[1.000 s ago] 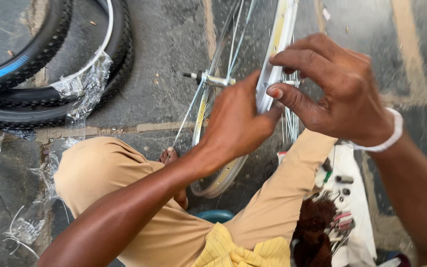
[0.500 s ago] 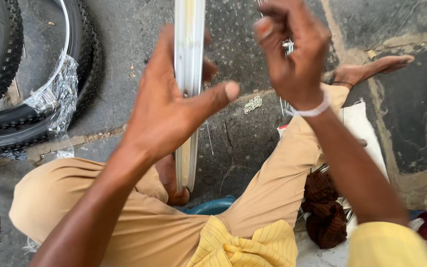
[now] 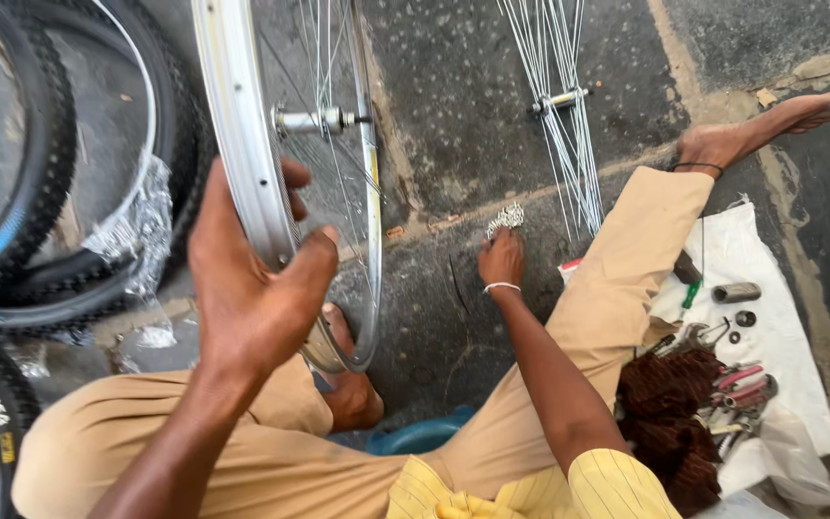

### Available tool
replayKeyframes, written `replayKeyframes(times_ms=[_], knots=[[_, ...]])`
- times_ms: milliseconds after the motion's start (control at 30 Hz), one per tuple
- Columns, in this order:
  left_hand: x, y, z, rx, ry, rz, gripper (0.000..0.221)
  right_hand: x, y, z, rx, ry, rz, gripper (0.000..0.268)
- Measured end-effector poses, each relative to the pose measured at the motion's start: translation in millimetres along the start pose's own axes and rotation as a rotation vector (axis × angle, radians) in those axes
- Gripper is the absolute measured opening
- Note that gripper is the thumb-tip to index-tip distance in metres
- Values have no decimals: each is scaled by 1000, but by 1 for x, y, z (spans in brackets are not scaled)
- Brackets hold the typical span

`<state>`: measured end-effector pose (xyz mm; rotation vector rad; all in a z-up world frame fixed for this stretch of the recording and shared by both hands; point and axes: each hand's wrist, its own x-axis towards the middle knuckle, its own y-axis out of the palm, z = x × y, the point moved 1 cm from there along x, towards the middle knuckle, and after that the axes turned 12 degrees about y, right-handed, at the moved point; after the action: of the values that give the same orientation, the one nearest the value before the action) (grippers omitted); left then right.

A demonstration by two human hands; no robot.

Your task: The person threads metal spokes through the hub of a bicycle wheel and inserts them into the rim, securing them with small metal nipples by hand.

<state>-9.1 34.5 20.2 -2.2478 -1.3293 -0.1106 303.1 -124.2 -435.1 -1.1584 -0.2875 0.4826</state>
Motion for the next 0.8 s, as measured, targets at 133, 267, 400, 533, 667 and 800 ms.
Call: replayKeyframes(times_ms=[133,267,400,533,667,800], knots=[[-11,9,4,-181,-23,-56,48,7,-2,3,-67,1,141,28],[-13,15,3,-232,-131,-35,47,7,-17,4,-107,24,213,29],[-23,17,-4,-372,-66,0,44,-5,-43,5,-98,23,228,31],[-37,14,-12,-506,-27,33,43,15,-113,49,422,102,411,19],[-40,16,-20,-494,-33,42,39,-19,-297,189,955,-276,603,15],[-44,18,-25,-466,-28,76,41,-106,-425,291,604,-775,487,18]])
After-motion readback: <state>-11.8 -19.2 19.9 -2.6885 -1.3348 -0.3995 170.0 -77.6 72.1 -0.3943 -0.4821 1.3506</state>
